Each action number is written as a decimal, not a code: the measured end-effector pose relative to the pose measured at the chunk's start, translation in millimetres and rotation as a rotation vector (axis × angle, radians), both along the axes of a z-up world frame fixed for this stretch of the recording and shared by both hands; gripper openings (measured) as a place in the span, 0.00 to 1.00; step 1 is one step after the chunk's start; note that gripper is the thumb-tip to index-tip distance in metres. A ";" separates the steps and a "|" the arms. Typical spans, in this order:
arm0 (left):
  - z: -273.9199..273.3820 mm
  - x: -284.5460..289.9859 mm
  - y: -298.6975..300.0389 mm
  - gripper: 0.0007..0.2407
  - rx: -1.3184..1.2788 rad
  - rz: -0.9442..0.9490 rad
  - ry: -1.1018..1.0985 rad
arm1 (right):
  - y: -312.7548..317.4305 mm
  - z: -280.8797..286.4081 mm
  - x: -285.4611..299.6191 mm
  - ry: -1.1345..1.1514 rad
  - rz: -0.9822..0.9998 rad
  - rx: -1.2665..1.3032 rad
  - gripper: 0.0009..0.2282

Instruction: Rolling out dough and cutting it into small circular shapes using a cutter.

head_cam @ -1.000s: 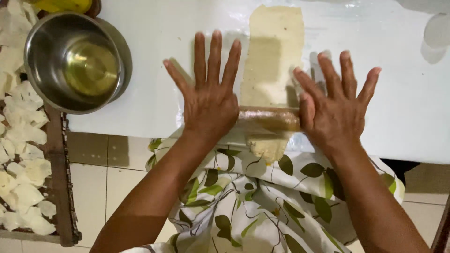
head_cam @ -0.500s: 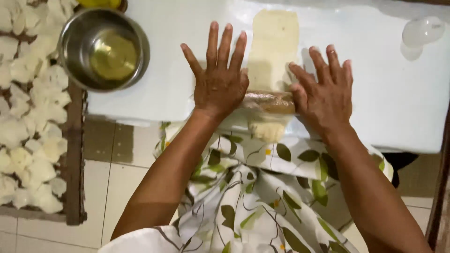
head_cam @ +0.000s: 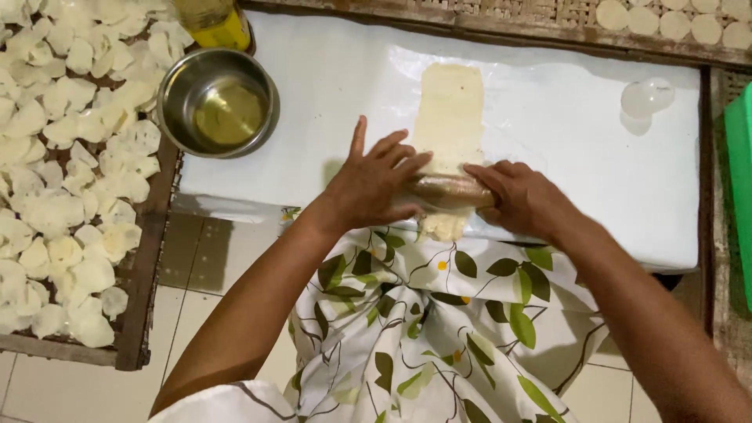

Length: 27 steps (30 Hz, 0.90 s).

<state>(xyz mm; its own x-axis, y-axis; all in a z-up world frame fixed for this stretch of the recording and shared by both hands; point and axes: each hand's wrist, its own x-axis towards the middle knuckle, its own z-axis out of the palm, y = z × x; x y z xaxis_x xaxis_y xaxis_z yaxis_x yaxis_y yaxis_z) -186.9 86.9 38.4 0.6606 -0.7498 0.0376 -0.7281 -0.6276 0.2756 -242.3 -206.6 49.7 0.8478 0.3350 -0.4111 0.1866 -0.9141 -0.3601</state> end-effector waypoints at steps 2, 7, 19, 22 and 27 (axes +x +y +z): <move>2.9 1.6 -1.7 0.38 0.046 -0.082 -0.060 | -0.5 12.2 16.2 0.101 -0.002 0.008 0.34; 57.9 41.3 -21.5 0.35 0.133 0.036 0.203 | -27.1 45.8 55.1 -0.471 0.124 0.029 0.23; -25.5 46.6 -29.7 0.32 0.006 -0.076 -0.280 | 1.5 33.2 25.8 -0.405 0.061 0.083 0.31; -28.9 18.8 -29.6 0.31 -0.040 0.015 -0.314 | 11.7 -0.2 14.4 -0.397 0.019 -0.071 0.28; -55.4 -5.6 -18.4 0.23 -0.094 0.121 -0.327 | 18.8 -37.9 -13.9 -0.502 -0.037 -0.064 0.25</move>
